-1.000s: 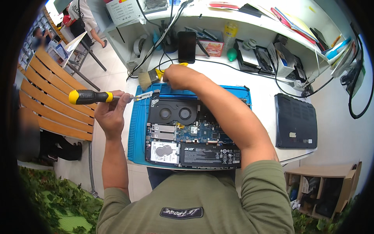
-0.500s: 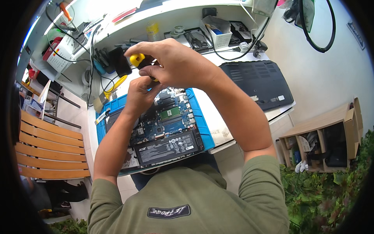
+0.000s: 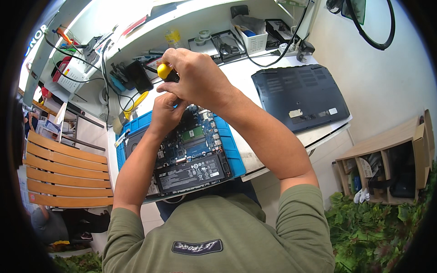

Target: The person works on the internal components of a laptop using a screwdriver and a brush.

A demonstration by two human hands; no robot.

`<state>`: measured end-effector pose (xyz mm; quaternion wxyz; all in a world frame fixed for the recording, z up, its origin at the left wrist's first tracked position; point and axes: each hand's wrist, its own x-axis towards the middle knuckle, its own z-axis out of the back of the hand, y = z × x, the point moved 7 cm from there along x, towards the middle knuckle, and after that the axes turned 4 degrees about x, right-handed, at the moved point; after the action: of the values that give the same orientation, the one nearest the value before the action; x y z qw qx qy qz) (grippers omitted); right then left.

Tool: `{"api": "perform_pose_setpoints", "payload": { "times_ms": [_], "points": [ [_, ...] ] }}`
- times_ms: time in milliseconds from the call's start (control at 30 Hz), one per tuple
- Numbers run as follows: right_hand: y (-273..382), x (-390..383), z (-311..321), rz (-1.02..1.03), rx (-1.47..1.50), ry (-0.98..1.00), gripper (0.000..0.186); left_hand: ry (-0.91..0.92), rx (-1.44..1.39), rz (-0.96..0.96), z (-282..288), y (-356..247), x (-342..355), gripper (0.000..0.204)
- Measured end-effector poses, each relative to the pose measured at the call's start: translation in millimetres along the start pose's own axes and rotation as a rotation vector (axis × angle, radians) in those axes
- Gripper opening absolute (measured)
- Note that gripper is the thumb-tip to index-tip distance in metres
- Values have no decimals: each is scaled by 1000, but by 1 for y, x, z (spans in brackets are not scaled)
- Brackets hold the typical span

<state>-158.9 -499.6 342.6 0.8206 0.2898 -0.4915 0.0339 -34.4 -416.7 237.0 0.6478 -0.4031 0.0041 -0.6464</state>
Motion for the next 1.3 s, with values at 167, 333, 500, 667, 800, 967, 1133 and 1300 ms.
{"api": "perform_pose_setpoints", "payload": {
  "times_ms": [167,333,500,667,800,967,1133,1300],
  "points": [
    [0,-2,-1,27,-18,-21,45,-13,-39,-8,-2,1,0,16],
    [4,-2,-1,43,-54,-25,46,-9,-32,-32,0,-1,2,17],
    [5,-2,-2,51,-78,-28,47,-3,-42,-33,-2,3,1,17],
    [7,-8,-5,-2,-41,-16,47,42,-32,-54,-4,8,-1,17],
    [-23,-13,-10,-233,428,184,56,-17,-30,-12,-4,3,-1,17],
    [-8,0,-3,-179,296,158,51,-105,-9,-52,-2,-5,2,19],
    [-20,1,-14,-216,377,216,31,-14,-115,91,-8,0,5,18],
    [-19,3,-11,-33,270,164,31,-36,-197,41,-11,-9,5,20]
  ]
}}
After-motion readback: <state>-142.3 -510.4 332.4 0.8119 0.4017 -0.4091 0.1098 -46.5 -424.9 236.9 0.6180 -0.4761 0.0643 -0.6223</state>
